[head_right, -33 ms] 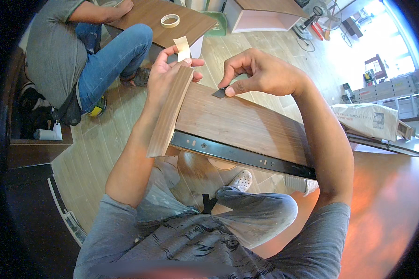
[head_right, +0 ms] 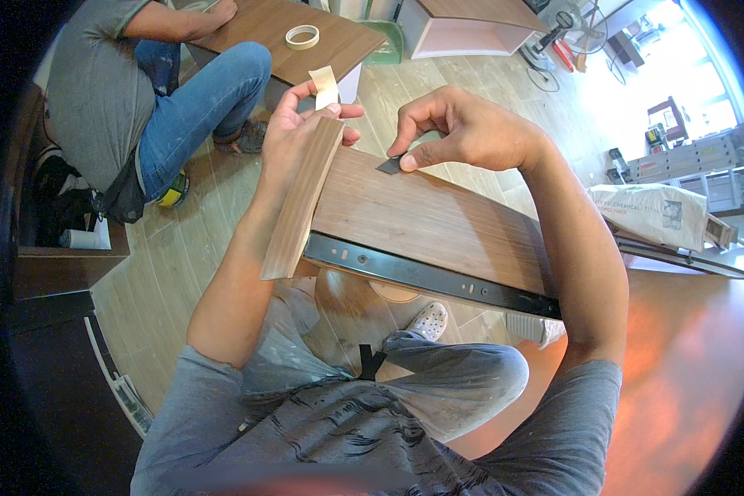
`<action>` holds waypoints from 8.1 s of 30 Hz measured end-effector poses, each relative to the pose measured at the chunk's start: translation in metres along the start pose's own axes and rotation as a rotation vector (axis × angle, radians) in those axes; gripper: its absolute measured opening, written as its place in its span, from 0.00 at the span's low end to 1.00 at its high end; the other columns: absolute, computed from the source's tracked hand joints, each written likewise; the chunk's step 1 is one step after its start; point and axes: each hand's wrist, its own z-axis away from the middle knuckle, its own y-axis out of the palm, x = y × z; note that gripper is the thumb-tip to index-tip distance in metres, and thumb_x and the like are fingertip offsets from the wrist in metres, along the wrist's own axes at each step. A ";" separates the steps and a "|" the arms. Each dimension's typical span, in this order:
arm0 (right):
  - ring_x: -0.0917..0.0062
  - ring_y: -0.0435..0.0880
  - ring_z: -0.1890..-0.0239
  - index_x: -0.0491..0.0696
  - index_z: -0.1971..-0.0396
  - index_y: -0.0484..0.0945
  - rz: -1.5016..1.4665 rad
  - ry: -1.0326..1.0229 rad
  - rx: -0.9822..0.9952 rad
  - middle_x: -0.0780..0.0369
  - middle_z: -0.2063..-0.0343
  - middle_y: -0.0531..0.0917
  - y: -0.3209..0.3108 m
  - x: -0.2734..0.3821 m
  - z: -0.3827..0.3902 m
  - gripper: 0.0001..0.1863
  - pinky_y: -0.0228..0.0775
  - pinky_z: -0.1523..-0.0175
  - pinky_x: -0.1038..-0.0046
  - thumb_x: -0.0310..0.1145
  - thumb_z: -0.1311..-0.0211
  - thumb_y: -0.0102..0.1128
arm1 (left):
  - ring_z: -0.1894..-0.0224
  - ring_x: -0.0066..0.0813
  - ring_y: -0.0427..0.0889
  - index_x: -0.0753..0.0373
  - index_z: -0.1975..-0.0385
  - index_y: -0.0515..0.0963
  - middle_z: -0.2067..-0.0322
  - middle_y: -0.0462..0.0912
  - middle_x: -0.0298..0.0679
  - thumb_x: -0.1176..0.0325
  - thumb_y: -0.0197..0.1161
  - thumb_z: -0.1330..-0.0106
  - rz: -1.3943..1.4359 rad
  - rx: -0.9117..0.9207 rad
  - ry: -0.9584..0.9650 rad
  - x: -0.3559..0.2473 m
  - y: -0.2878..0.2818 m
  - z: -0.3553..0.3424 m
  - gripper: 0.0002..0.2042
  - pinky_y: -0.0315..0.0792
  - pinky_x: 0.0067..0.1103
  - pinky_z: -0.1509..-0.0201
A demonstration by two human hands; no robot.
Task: The person applies adhesive edge banding to the edges of a wooden drawer front. They measure and cut strips of edge banding, peel the backing, and press the strips onto the drawer edges, smoothing them down. The drawer is rotated to access different sides as the banding is applied.
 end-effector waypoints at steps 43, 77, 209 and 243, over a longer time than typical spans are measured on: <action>0.83 0.83 0.60 0.41 0.60 0.88 -0.022 -0.009 0.028 0.63 0.64 0.90 -0.003 0.001 -0.011 0.10 0.73 0.52 0.78 0.31 0.36 0.76 | 0.61 0.30 0.89 0.69 0.37 0.61 0.56 0.89 0.50 0.72 0.60 0.25 -0.007 -0.005 0.003 -0.002 0.001 -0.002 0.22 0.84 0.24 0.57; 0.83 0.85 0.60 0.41 0.60 0.88 -0.036 0.010 0.048 0.63 0.63 0.90 -0.006 0.002 -0.011 0.09 0.74 0.51 0.78 0.28 0.38 0.76 | 0.62 0.30 0.89 0.68 0.37 0.61 0.56 0.89 0.50 0.72 0.59 0.25 -0.021 -0.009 -0.002 -0.003 0.000 -0.002 0.21 0.83 0.24 0.57; 0.80 0.86 0.54 0.44 0.60 0.89 0.137 -0.087 -0.069 0.65 0.61 0.90 -0.009 -0.016 0.000 0.09 0.75 0.38 0.76 0.31 0.37 0.76 | 0.66 0.33 0.91 0.67 0.43 0.68 0.60 0.90 0.49 0.74 0.72 0.36 0.007 -0.030 -0.030 0.031 -0.013 -0.037 0.25 0.85 0.24 0.63; 0.79 0.88 0.57 0.49 0.61 0.93 0.220 -0.127 -0.115 0.65 0.61 0.92 -0.010 -0.027 -0.011 0.08 0.80 0.41 0.75 0.35 0.37 0.77 | 0.69 0.27 0.89 0.67 0.44 0.70 0.64 0.88 0.43 0.75 0.76 0.40 -0.008 -0.068 -0.056 0.024 -0.001 -0.029 0.26 0.82 0.20 0.68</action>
